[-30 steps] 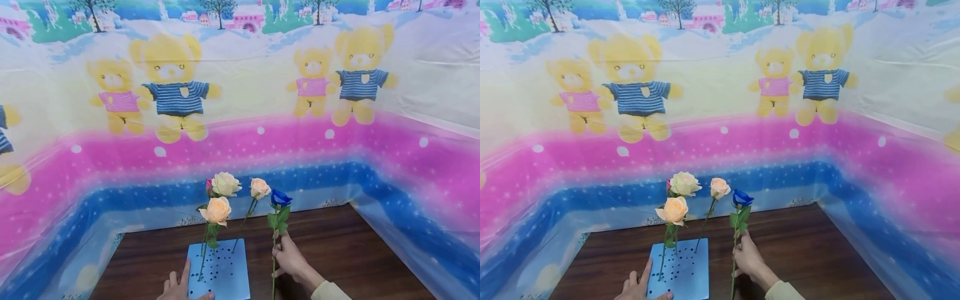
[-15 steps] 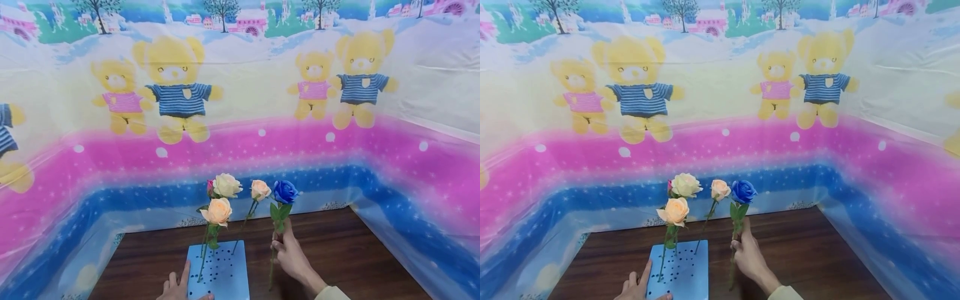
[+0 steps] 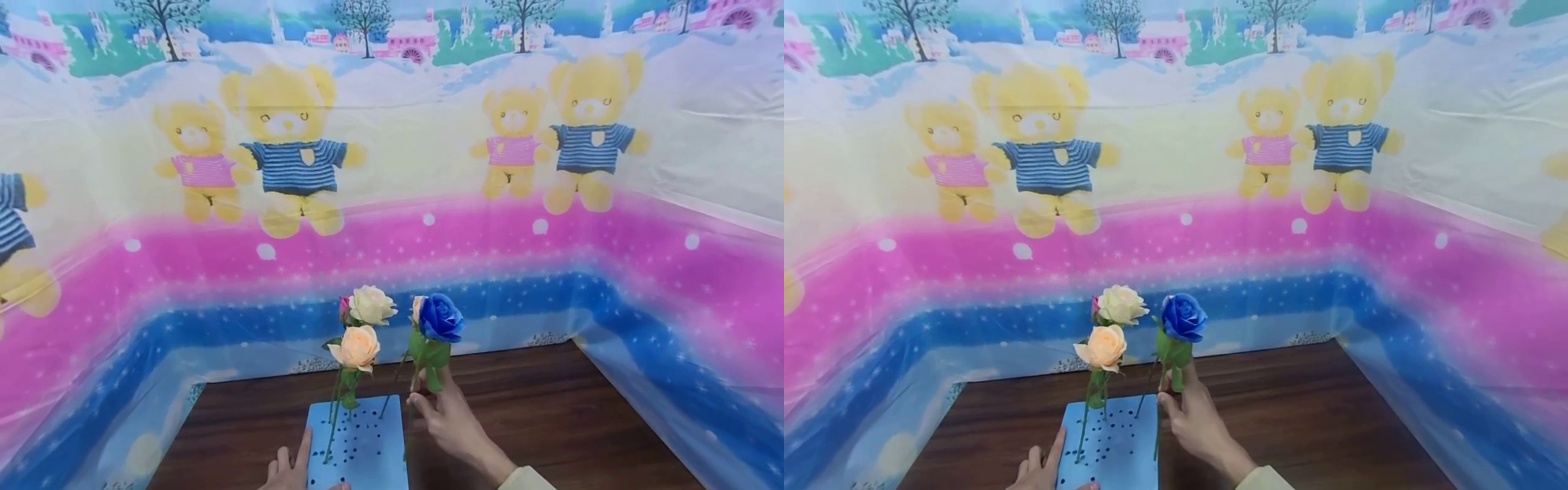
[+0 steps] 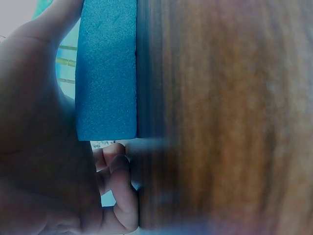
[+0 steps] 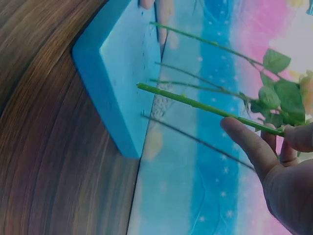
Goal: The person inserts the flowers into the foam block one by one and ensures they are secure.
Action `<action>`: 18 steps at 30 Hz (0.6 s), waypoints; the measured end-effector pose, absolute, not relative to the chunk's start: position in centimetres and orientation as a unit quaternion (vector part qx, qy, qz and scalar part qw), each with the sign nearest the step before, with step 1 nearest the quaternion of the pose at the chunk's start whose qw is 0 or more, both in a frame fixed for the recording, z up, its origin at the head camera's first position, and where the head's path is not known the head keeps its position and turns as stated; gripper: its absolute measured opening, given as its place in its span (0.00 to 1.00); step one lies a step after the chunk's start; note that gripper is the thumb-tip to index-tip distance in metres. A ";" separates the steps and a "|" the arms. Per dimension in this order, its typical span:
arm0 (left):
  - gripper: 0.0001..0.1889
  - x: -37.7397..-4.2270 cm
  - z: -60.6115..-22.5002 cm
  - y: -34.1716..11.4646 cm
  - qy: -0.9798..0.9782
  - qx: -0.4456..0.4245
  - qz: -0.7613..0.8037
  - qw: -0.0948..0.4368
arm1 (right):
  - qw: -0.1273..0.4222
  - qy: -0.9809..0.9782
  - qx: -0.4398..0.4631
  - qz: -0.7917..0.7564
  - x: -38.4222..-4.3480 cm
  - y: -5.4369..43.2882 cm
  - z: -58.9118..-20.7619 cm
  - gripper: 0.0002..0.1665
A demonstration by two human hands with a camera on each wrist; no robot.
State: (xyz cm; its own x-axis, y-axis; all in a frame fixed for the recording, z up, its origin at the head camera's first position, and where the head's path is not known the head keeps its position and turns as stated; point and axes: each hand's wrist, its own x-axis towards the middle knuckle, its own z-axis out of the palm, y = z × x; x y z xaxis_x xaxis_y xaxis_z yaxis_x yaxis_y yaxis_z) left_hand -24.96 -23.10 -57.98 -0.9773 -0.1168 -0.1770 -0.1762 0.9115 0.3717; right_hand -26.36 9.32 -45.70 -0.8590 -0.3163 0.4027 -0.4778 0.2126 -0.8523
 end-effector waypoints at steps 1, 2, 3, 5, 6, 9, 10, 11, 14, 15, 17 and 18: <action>0.80 -24.9 -57.8 -23.1 0.974 -0.076 0.197 0.080 | 0.071 -0.777 0.258 0.569 -26.4 8.9 -45.7 0.37; 0.80 -24.8 -57.6 -23.2 0.973 -0.077 0.198 0.087 | 0.068 -0.776 0.259 0.571 -26.4 8.6 -45.6 0.38; 0.80 -24.8 -57.4 -23.2 0.972 -0.078 0.200 0.094 | 0.064 -0.773 0.261 0.574 -26.5 8.2 -45.6 0.38; 0.79 -24.8 -57.1 -23.2 0.970 -0.081 0.203 0.107 | 0.043 -0.762 0.261 0.591 -26.6 7.5 -45.7 0.35; 0.79 -24.8 -57.0 -23.2 0.970 -0.083 0.201 0.111 | 0.033 -0.756 0.260 0.600 -26.7 7.2 -45.8 0.32; 0.79 -24.7 -56.7 -23.0 0.970 -0.083 0.198 0.116 | 0.013 -0.746 0.258 0.614 -27.0 6.4 -46.0 0.24; 0.79 -24.6 -56.7 -23.0 0.970 -0.085 0.199 0.115 | 0.013 -0.748 0.259 0.611 -27.1 6.2 -46.1 0.20; 0.79 -24.6 -56.7 -22.9 0.970 -0.083 0.198 0.112 | 0.014 -0.751 0.260 0.607 -27.2 6.0 -46.2 0.18; 0.78 -24.3 -56.9 -22.9 0.972 -0.080 0.197 0.103 | 0.020 -0.760 0.265 0.593 -27.4 5.5 -46.5 0.14; 0.78 -24.3 -56.9 -22.8 0.972 -0.079 0.195 0.100 | 0.021 -0.761 0.266 0.592 -27.5 5.4 -46.6 0.13; 0.78 -24.2 -56.8 -22.8 0.974 -0.078 0.193 0.093 | 0.020 -0.761 0.267 0.590 -27.5 5.2 -46.7 0.12; 0.78 -24.2 -56.8 -22.8 0.974 -0.080 0.192 0.091 | 0.020 -0.760 0.268 0.591 -27.6 5.1 -46.8 0.12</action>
State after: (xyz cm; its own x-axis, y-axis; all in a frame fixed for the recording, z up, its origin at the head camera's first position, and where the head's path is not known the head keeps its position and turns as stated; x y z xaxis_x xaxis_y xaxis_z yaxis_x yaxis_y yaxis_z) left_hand -24.19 -22.77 -56.80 -0.9706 -0.1199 -0.2088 -0.1903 0.9133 0.3601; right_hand -27.56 5.06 -46.78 -0.8555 -0.3840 0.3473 -0.4312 0.1572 -0.8885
